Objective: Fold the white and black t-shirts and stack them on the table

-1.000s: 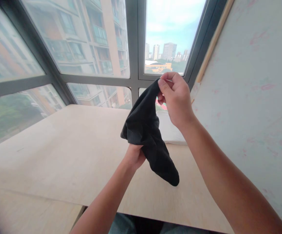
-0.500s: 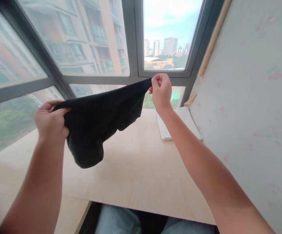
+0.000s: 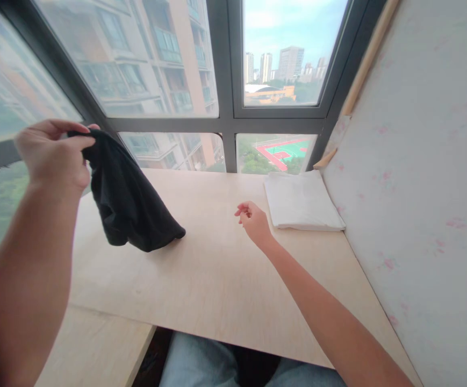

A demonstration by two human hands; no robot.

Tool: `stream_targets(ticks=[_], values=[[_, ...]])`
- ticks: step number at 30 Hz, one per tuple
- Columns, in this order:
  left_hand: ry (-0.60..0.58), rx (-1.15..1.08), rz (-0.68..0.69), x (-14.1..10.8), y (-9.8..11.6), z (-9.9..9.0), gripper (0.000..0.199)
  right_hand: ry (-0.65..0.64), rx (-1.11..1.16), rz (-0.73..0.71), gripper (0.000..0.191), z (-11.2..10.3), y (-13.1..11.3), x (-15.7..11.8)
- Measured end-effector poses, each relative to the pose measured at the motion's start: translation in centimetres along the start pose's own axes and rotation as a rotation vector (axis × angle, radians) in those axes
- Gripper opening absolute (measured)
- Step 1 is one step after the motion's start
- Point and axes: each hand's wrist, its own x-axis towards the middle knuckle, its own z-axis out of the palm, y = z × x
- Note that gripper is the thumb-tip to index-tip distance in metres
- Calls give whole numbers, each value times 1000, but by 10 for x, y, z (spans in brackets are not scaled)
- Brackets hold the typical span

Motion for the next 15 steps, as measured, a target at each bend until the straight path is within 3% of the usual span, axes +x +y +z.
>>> stream_targets(ticks=[2, 4, 7, 10, 15], values=[[-84, -74, -16, 5, 5, 0, 41, -9, -52, 86, 25, -9, 36, -21], [-74, -61, 20, 4, 11, -1, 40, 17, -122, 156, 26, -19, 71, -43], [-96, -78, 82, -20, 11, -2, 34, 88, -239, 221, 27, -38, 112, -73], [-296, -68, -5, -77, -7, 1, 28, 142, -293, 217, 25, -58, 134, -92], [-744, 329, -114, -203, -63, 9, 25, 179, -277, 233, 25, -82, 144, -102]])
